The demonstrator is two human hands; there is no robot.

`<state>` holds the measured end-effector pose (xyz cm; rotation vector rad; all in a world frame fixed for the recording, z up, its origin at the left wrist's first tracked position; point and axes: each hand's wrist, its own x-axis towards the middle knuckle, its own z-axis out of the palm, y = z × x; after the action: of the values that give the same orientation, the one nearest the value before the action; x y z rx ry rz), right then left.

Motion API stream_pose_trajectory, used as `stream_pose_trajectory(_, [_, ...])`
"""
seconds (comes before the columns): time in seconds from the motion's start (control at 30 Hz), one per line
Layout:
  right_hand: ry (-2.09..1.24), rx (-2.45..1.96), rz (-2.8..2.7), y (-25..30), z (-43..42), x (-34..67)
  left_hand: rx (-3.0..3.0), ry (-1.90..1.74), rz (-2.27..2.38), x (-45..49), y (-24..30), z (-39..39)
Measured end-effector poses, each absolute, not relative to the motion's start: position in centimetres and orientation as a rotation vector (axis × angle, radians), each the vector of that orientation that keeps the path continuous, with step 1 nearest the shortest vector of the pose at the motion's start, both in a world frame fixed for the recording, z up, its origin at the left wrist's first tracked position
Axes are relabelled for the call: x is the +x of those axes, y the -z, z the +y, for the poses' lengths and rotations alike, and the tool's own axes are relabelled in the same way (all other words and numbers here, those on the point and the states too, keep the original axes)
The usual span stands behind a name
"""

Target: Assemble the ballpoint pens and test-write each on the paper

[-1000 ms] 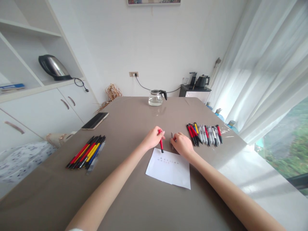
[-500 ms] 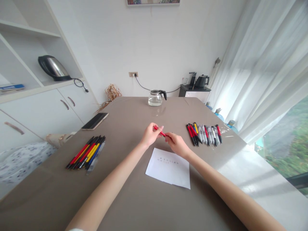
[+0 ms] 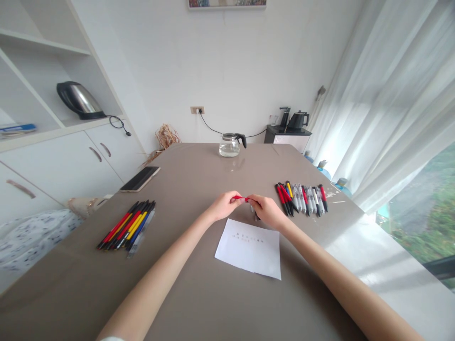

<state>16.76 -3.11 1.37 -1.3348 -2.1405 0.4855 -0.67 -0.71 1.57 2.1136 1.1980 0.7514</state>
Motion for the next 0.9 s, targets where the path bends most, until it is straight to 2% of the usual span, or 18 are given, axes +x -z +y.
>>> stream_pose_trajectory(0.23, [-0.492,-1.358,-2.129,-1.5,-3.1,16.6,2.127,-0.738,1.150,-0.8,-1.3,-0.6])
stream_pose_trajectory(0.73, [-0.209,-1.615,-2.066,-0.2,-2.9,16.1,2.278,-0.810,0.995,-0.9,0.5,0.1])
stream_pose_trajectory(0.9, [-0.183,-1.570,-2.050,0.4,-2.8,16.5,2.320,-0.802,0.956,-1.2,0.6,0.2])
